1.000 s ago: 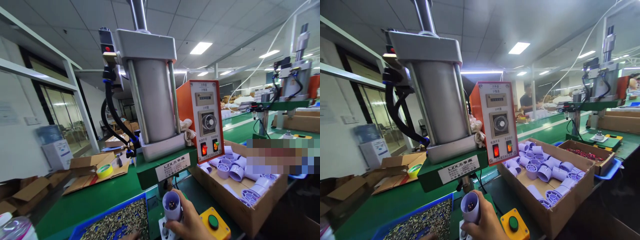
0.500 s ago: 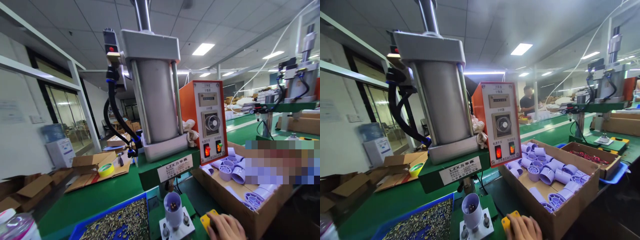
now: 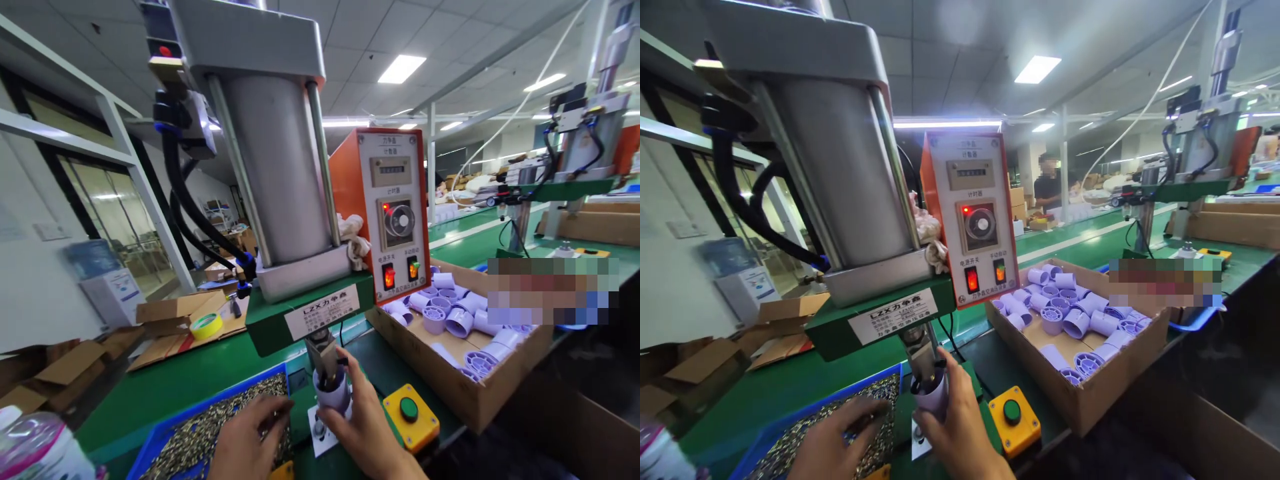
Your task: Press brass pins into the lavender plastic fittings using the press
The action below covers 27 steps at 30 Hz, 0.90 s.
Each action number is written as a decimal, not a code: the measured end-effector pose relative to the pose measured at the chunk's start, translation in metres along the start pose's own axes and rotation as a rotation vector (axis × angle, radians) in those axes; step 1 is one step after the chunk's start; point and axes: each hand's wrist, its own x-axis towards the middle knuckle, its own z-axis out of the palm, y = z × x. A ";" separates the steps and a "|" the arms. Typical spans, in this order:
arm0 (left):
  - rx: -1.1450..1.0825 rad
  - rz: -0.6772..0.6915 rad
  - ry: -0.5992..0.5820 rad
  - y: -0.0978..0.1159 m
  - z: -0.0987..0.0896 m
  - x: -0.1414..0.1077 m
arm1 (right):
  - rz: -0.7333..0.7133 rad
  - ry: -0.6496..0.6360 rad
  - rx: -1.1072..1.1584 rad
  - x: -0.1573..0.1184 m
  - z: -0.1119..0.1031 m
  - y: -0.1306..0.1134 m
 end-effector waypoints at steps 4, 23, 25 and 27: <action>-0.031 -0.011 -0.082 0.025 -0.008 0.021 | 0.043 0.020 0.018 0.006 0.011 -0.002; 0.168 0.086 -0.331 0.077 0.012 0.063 | 0.047 -0.002 0.050 0.007 0.009 0.003; 0.170 0.084 -0.332 0.077 0.012 0.063 | 0.047 -0.010 0.052 0.007 0.009 0.003; 0.156 0.086 -0.340 0.077 0.013 0.063 | 0.051 -0.021 0.047 0.007 0.008 0.004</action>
